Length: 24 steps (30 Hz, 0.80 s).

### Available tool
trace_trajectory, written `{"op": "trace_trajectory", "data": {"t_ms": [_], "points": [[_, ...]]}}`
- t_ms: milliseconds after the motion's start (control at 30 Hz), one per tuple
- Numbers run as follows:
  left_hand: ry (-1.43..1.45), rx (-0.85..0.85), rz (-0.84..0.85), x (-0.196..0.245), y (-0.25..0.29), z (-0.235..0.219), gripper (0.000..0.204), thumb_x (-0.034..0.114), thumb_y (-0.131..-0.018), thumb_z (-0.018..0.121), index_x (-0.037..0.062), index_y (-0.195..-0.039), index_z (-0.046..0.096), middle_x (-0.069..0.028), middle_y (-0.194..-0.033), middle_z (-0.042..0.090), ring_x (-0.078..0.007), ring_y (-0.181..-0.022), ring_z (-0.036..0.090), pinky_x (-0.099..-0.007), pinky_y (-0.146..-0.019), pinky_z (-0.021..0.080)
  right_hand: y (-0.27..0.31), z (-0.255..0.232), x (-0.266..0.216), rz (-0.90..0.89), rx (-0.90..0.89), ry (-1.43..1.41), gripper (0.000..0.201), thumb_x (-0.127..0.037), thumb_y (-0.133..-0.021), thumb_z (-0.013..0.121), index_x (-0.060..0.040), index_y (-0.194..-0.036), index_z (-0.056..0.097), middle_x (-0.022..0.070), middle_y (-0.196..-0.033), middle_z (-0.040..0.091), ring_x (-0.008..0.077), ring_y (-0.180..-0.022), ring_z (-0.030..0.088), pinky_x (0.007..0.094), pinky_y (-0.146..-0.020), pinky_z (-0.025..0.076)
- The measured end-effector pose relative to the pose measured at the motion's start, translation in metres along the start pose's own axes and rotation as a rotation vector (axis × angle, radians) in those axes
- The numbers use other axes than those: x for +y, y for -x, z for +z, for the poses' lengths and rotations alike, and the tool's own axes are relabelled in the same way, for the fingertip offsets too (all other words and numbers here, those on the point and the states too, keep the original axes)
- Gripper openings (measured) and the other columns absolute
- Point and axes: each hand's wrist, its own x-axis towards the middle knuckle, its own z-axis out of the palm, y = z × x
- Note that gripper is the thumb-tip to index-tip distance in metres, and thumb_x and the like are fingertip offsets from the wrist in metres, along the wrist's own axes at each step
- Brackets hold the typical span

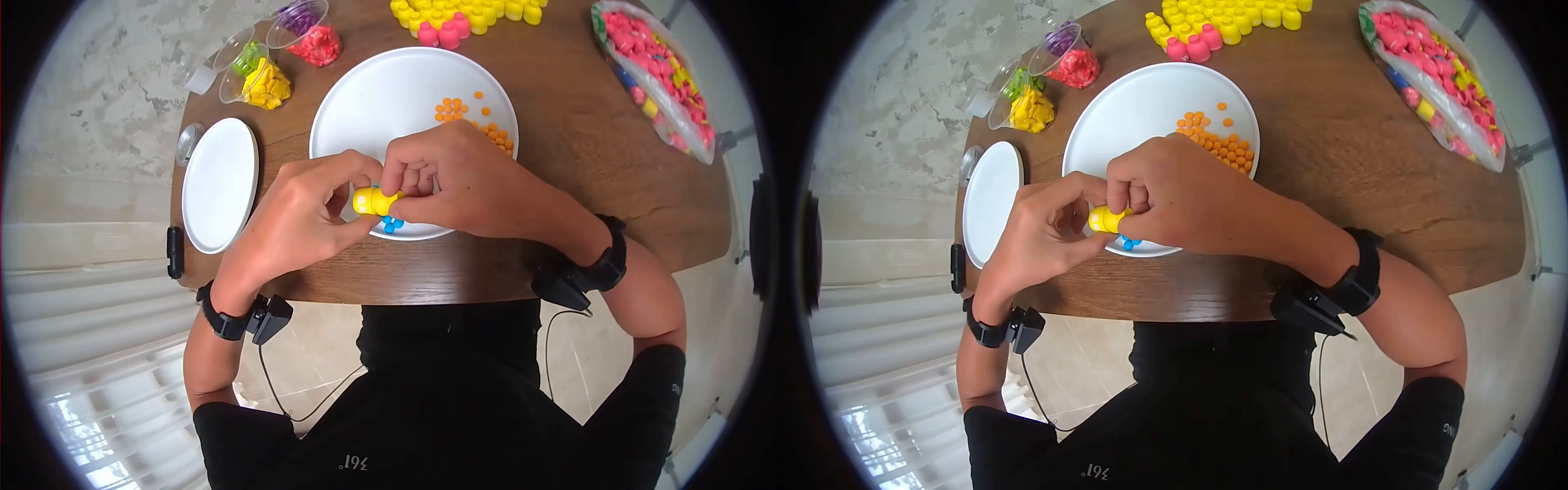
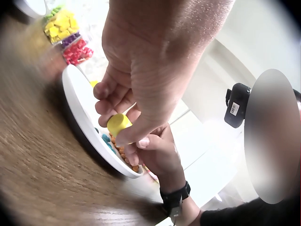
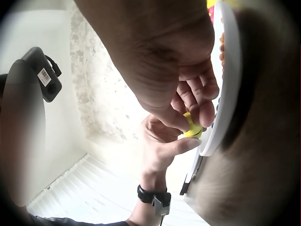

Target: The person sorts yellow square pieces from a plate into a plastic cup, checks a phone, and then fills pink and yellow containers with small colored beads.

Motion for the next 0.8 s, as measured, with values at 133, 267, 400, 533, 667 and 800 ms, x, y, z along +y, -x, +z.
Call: {"op": "trace_trajectory", "data": {"t_ms": [133, 267, 400, 533, 667, 800], "points": [[-0.088, -0.097, -0.009, 0.0, -0.003, 0.003, 0.028, -0.001, -0.073, 0.079, 0.0001, -0.1, 0.071, -0.01, -0.078, 0.064, -0.0205, -0.062, 0.058, -0.0318, -0.059, 0.048, 0.004, 0.0, 0.001, 0.047, -0.072, -0.025, 0.015, -0.007, -0.078, 0.075, 0.005, -0.087, 0.073, 0.0164, -0.073, 0.07, 0.0255, -0.066, 0.068, 0.0349, -0.064, 0.053], [-0.17, -0.137, 0.038, 0.002, -0.006, 0.001, 0.028, 0.0, -0.072, 0.078, -0.0014, -0.099, 0.072, -0.0151, -0.081, 0.064, -0.0296, -0.065, 0.061, -0.0383, -0.061, 0.049, 0.004, 0.0, 0.002, 0.019, -0.08, 0.034, 0.015, -0.005, -0.077, 0.074, 0.0063, -0.088, 0.075, 0.0206, -0.078, 0.072, 0.0327, -0.071, 0.071, 0.0387, -0.068, 0.056], [-0.206, -0.154, 0.058, 0.004, -0.007, -0.001, 0.028, 0.001, -0.072, 0.079, -0.0018, -0.099, 0.073, -0.0155, -0.083, 0.064, -0.0327, -0.068, 0.062, -0.0403, -0.063, 0.051, 0.003, -0.001, 0.002, 0.048, -0.074, 0.044, 0.015, -0.005, -0.077, 0.074, 0.006, -0.087, 0.074, 0.0208, -0.08, 0.073, 0.0334, -0.073, 0.072, 0.0399, -0.069, 0.056], [-0.274, -0.166, 0.134, 0.01, -0.008, -0.004, 0.031, 0.001, -0.072, 0.08, -0.0025, -0.102, 0.073, -0.0162, -0.088, 0.064, -0.0372, -0.073, 0.064, -0.0432, -0.066, 0.052, 0.003, -0.005, 0.001, 0.038, -0.063, 0.065, 0.016, -0.01, -0.078, 0.075, 0.0044, -0.084, 0.074, 0.0202, -0.08, 0.073, 0.0339, -0.073, 0.071, 0.041, -0.069, 0.055], [-0.325, -0.145, 0.181, 0.009, -0.008, -0.006, 0.038, -0.002, -0.073, 0.08, -0.0031, -0.111, 0.073, -0.0098, -0.089, 0.064, -0.0211, -0.07, 0.059, -0.0301, -0.062, 0.049, 0.004, -0.008, 0.002, -0.081, -0.013, 0.099, 0.007, -0.002, -0.083, 0.073, 0.0031, -0.084, 0.068, 0.004, -0.061, 0.061, 0.0084, -0.055, 0.051, 0.0275, -0.054, 0.042], [-0.325, -0.152, 0.094, 0.021, -0.009, -0.011, 0.039, -0.001, -0.074, 0.081, -0.001, -0.112, 0.074, -0.0083, -0.089, 0.065, -0.0174, -0.072, 0.06, -0.0279, -0.063, 0.049, 0.004, -0.012, -0.003, -0.005, 0.018, 0.122, 0.018, -0.014, -0.078, 0.076, 0.0033, -0.081, 0.073, 0.0191, -0.078, 0.072, 0.0342, -0.074, 0.07, 0.0417, -0.071, 0.055]]}}
